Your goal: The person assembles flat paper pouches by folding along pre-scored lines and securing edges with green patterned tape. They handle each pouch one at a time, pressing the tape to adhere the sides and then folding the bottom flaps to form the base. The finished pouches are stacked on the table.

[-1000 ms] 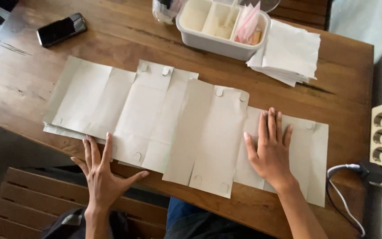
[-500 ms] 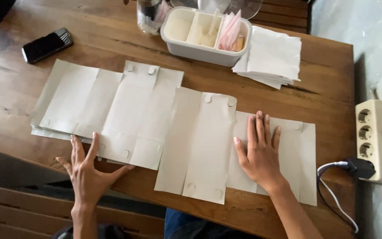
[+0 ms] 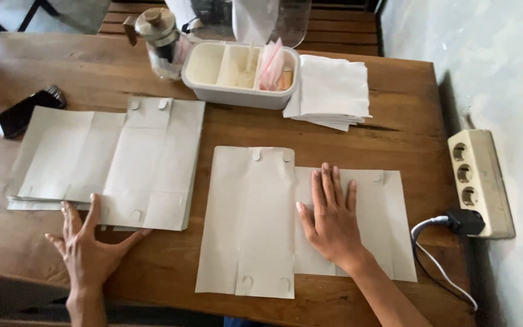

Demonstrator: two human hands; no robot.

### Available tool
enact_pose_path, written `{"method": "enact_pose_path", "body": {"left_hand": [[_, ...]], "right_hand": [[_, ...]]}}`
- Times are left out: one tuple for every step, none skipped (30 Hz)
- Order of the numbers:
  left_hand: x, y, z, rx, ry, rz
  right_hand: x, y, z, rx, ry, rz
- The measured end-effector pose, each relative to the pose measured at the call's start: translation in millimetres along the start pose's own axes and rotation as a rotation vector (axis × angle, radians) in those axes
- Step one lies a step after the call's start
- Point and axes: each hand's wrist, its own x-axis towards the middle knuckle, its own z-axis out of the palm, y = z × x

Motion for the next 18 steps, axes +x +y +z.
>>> {"method": "enact_pose_path", "body": {"left_hand": [[4,-6,2,-0.001,-0.008,0.007],[8,-12,4,-0.012,0.017,0.061],[11,-17,9,-0.025,0.034,0.115],[7,0,-2,-0.029,0.018,0.123],[7,17,-16,-0.017,-0.150,-0.058],[6,34,-31,-0.001,-0.315,-0.242],[-2,58,-35,-0.005,-0.319,-0.224],[-11,82,-40,-0.083,-0.196,-0.017],[-21,105,-45,-0.161,-0.065,0.189],[-20,132,-32,-0.168,-0.065,0.207],[-26,156,-18,-0.256,-0.146,0.417],[-32,179,-5,-0.344,-0.228,0.626],[-35,201,9,-0.347,-0.239,0.623],[-38,222,23,-0.368,-0.451,0.710],[-40,242,36,-0.386,-0.654,0.790],[-38,250,64,-0.388,-0.653,0.782],[-34,260,92,-0.345,-0.480,0.837],[-30,270,121,-0.301,-0.306,0.886]], "right_hand": [[2,-2,-1,-0.002,-0.002,0.010],[4,-3,-1,0.014,-0.017,0.003],[4,-4,-3,0.027,-0.037,0.002],[2,-4,-2,0.022,-0.045,0.017],[4,-6,-1,0.012,-0.056,0.014],[5,-8,0,0.002,-0.067,0.011],[6,-10,1,-0.006,-0.059,0.025],[6,-11,2,-0.009,-0.054,0.014],[7,-12,3,-0.012,-0.045,0.001],[12,-11,5,-0.020,-0.032,0.014],[10,-11,7,0.005,-0.016,-0.003],[8,-12,10,0.031,0.000,-0.020],[7,-11,13,0.030,-0.010,-0.015],[6,-11,15,0.021,0.017,-0.009],[8,-11,18,0.014,0.048,-0.014],[6,-7,17,0.015,0.043,-0.019],[6,-2,16,0.160,0.073,0.019],[6,4,14,0.305,0.103,0.058]]}}
